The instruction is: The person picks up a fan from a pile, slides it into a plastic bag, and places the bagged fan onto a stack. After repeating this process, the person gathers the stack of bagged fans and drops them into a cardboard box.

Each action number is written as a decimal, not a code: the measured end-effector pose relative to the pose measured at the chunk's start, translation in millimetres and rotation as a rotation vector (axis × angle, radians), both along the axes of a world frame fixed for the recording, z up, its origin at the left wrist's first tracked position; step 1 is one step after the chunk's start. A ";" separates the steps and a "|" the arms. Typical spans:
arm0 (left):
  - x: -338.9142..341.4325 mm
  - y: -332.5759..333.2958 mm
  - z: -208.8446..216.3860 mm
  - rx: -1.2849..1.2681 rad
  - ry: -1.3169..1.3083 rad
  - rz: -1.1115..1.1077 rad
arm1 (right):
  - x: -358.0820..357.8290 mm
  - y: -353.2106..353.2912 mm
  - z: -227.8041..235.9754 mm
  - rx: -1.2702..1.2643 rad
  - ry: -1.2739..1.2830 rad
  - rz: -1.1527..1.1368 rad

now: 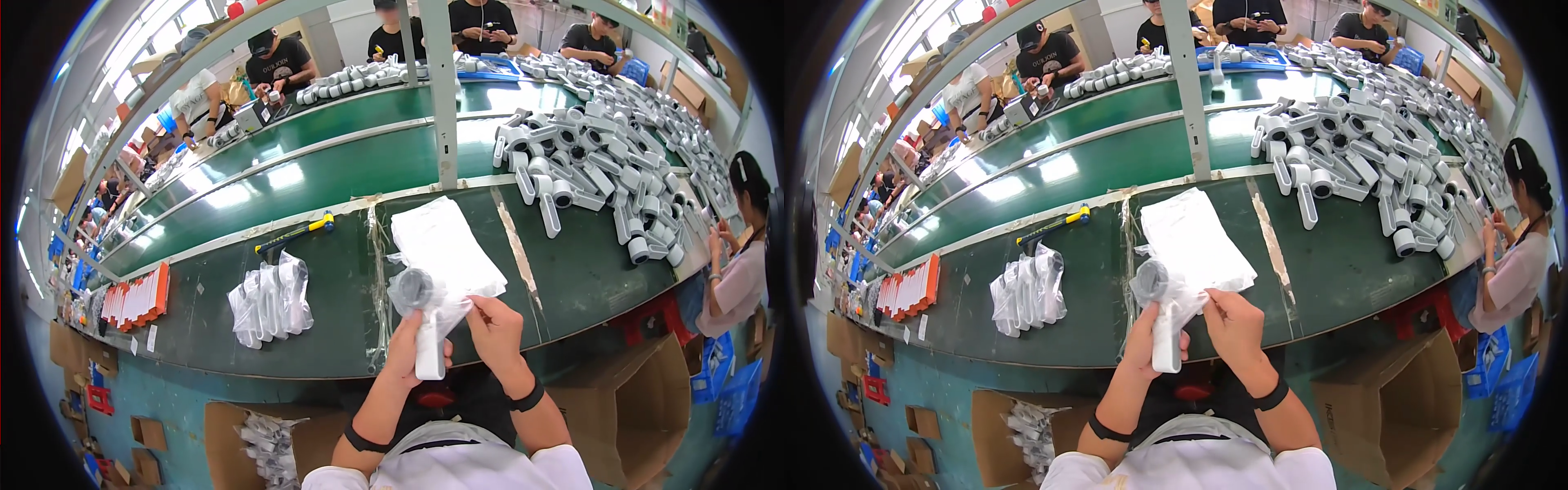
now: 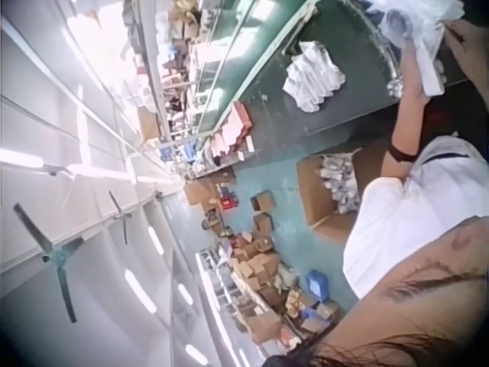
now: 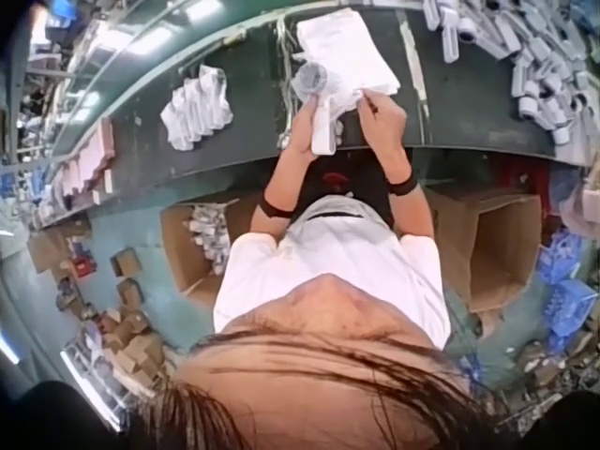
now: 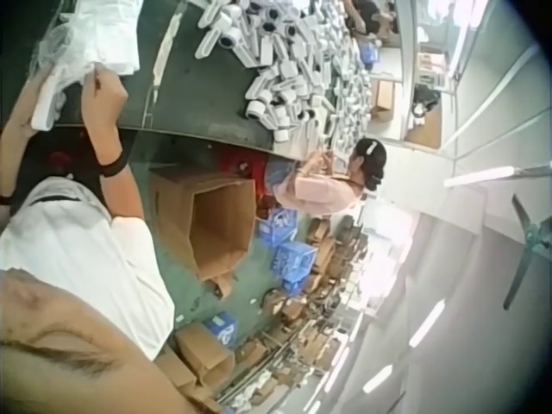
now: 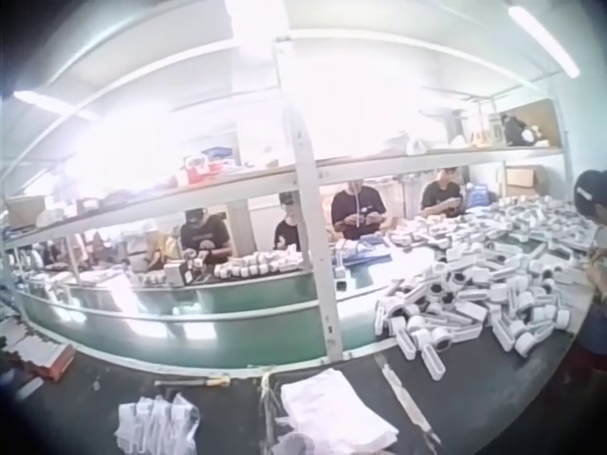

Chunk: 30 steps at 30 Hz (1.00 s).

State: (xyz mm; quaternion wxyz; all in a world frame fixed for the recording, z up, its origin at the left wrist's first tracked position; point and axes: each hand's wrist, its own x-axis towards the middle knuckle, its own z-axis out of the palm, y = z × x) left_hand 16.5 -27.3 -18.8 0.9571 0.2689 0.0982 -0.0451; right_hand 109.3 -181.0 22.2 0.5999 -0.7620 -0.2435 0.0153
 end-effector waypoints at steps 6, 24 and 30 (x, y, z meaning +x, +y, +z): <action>6.0 -3.7 20.0 -0.041 0.116 0.208 | -15.6 -3.8 -11.6 0.028 -0.303 -0.036; -16.9 13.8 29.8 0.406 0.140 0.364 | -41.0 -14.6 -26.7 0.263 -0.044 0.012; -51.7 68.8 7.8 1.222 0.431 0.830 | -34.1 -22.4 -64.4 0.111 0.109 0.126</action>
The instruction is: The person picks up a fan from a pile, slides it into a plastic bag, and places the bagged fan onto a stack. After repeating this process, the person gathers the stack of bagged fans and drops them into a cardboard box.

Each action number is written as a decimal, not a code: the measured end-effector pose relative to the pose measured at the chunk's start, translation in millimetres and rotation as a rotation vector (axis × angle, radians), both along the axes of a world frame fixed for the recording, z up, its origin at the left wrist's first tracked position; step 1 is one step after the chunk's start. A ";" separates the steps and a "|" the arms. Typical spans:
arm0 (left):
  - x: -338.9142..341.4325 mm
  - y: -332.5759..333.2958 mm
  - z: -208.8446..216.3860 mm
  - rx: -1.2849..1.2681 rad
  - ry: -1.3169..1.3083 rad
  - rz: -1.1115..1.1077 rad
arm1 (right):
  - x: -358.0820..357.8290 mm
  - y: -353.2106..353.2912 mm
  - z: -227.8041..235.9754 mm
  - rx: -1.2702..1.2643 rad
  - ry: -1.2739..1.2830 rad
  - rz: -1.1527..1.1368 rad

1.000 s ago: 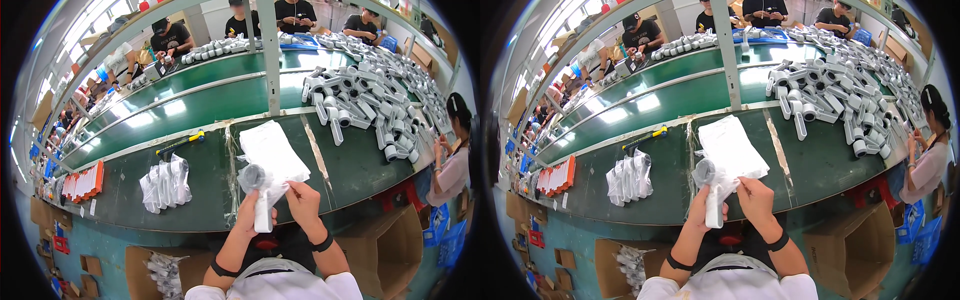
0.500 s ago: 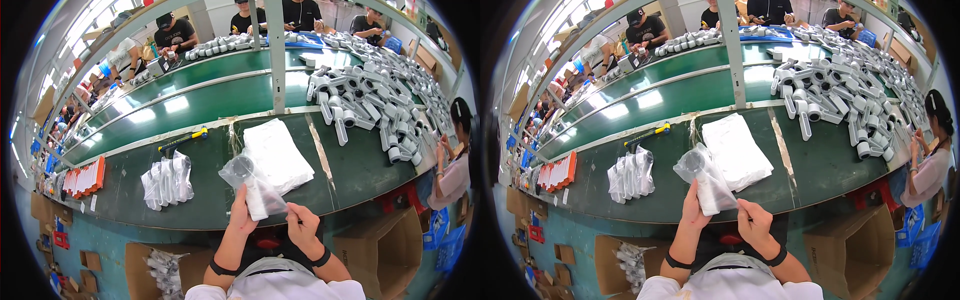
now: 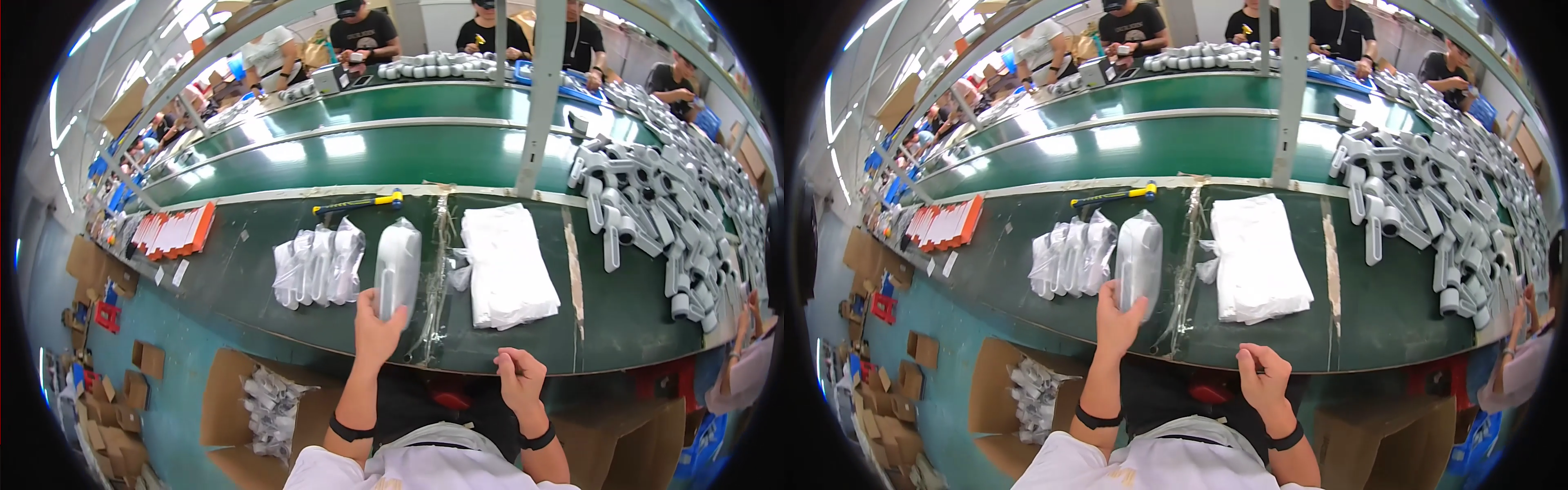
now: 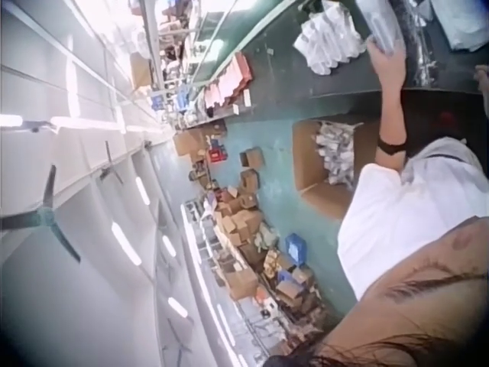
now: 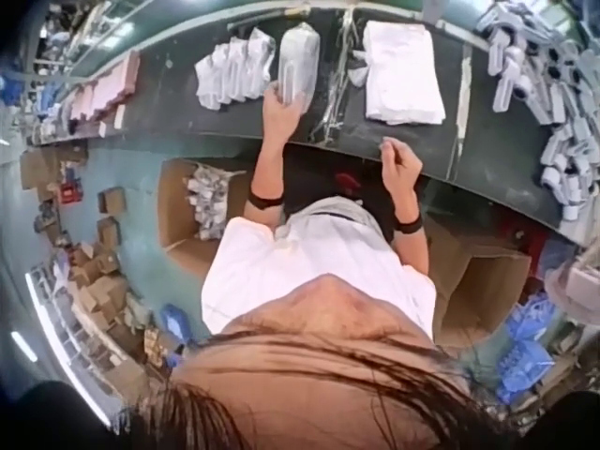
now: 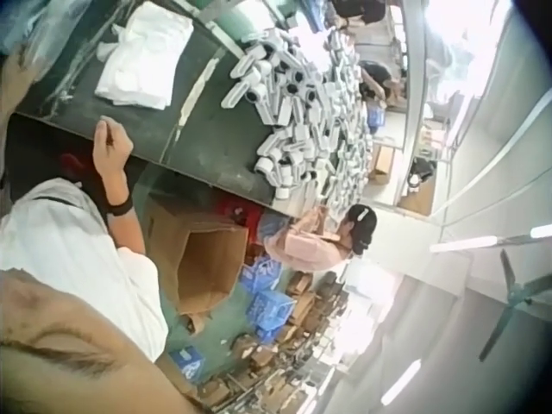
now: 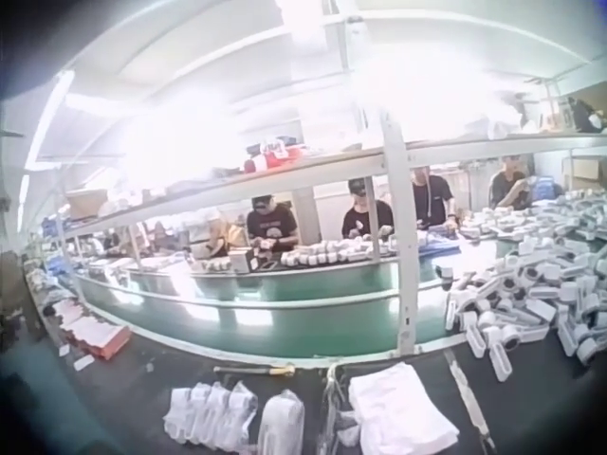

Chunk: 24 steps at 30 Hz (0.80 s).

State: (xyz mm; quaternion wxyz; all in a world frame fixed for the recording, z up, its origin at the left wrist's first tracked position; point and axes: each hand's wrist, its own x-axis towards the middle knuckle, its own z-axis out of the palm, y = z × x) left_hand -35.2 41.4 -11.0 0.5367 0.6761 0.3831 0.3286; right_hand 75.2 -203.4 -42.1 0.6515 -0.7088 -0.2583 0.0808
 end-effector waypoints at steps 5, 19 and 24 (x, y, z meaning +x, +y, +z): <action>-8.7 37.2 -11.8 0.380 0.374 0.217 | 3.7 16.5 -14.7 -0.055 0.095 0.079; 4.9 44.0 -12.5 0.559 0.572 0.302 | 3.4 17.0 -18.4 -0.159 -0.279 0.045; -31.8 45.0 10.2 0.865 0.398 0.412 | 4.8 15.8 -20.1 -0.147 -0.301 0.028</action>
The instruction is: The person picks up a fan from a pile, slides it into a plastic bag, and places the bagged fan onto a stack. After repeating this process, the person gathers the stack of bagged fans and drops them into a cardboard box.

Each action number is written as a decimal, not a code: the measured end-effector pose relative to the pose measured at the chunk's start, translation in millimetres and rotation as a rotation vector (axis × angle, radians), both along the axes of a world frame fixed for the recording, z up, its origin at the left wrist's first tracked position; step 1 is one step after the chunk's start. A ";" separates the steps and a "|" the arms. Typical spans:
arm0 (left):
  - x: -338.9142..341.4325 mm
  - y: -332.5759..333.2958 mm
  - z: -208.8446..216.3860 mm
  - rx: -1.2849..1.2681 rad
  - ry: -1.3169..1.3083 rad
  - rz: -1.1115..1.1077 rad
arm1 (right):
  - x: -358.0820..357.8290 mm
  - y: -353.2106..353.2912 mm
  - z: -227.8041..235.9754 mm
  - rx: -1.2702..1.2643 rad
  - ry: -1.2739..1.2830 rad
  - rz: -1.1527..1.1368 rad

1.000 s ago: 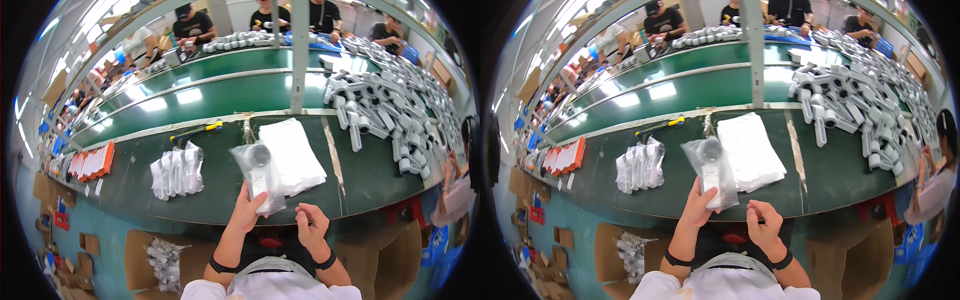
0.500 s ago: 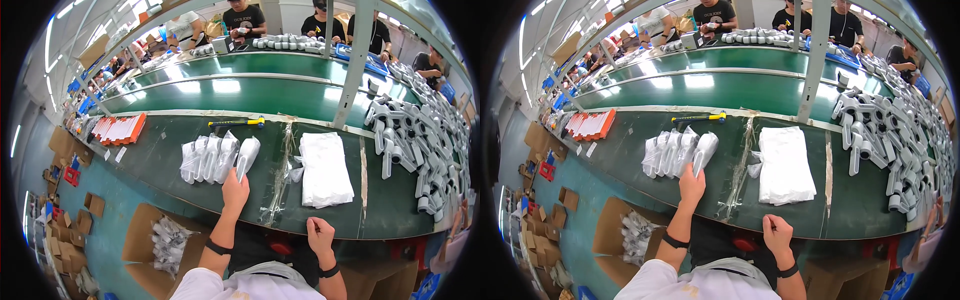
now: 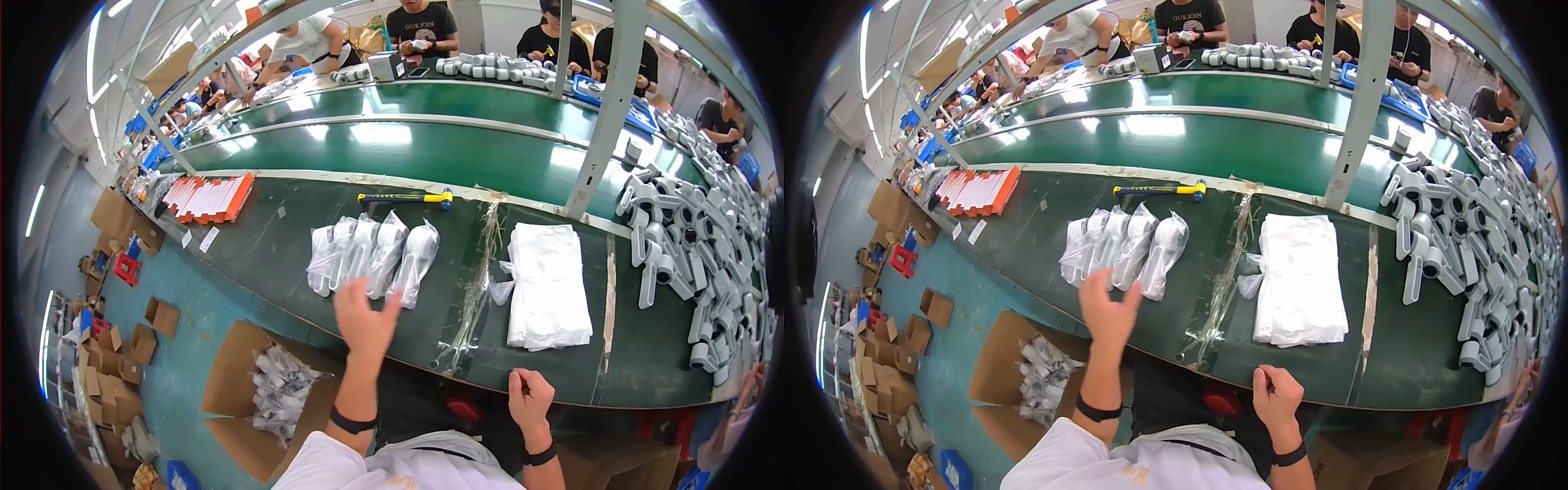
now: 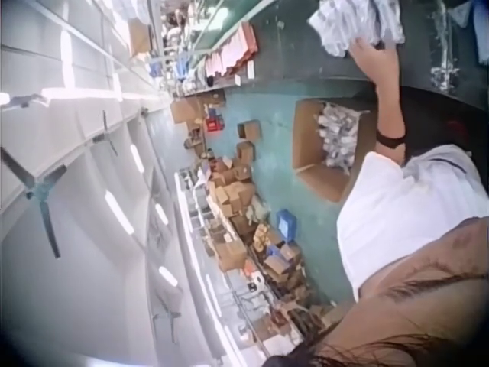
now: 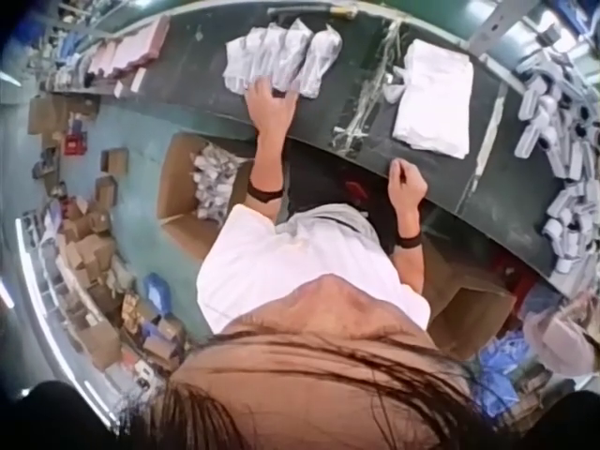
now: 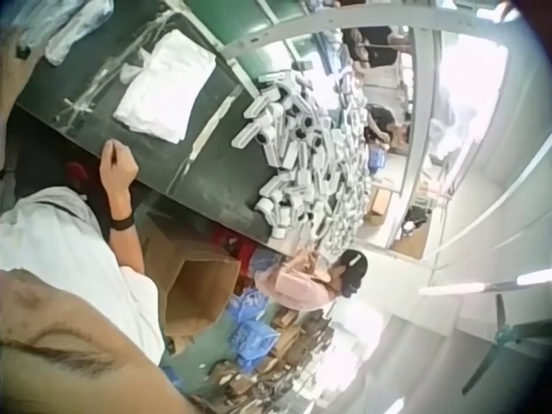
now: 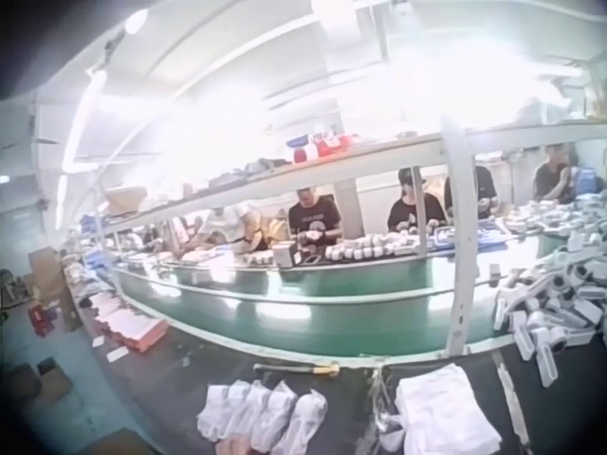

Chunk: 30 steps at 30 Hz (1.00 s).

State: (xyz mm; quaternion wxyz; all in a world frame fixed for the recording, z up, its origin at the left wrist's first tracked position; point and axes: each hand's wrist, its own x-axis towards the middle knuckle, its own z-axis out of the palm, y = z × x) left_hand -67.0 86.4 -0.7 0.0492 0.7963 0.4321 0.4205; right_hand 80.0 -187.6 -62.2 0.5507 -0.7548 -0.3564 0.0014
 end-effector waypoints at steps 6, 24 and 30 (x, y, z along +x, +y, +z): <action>-56.1 120.9 -9.1 0.062 0.001 0.249 | -2.2 2.1 0.1 0.016 -0.032 0.029; 5.4 41.9 36.0 -0.385 0.613 0.017 | -2.5 3.1 1.6 -0.019 -0.077 -0.004; 14.8 50.4 13.4 -0.381 0.662 0.015 | -3.5 3.8 1.0 -0.006 -0.101 0.000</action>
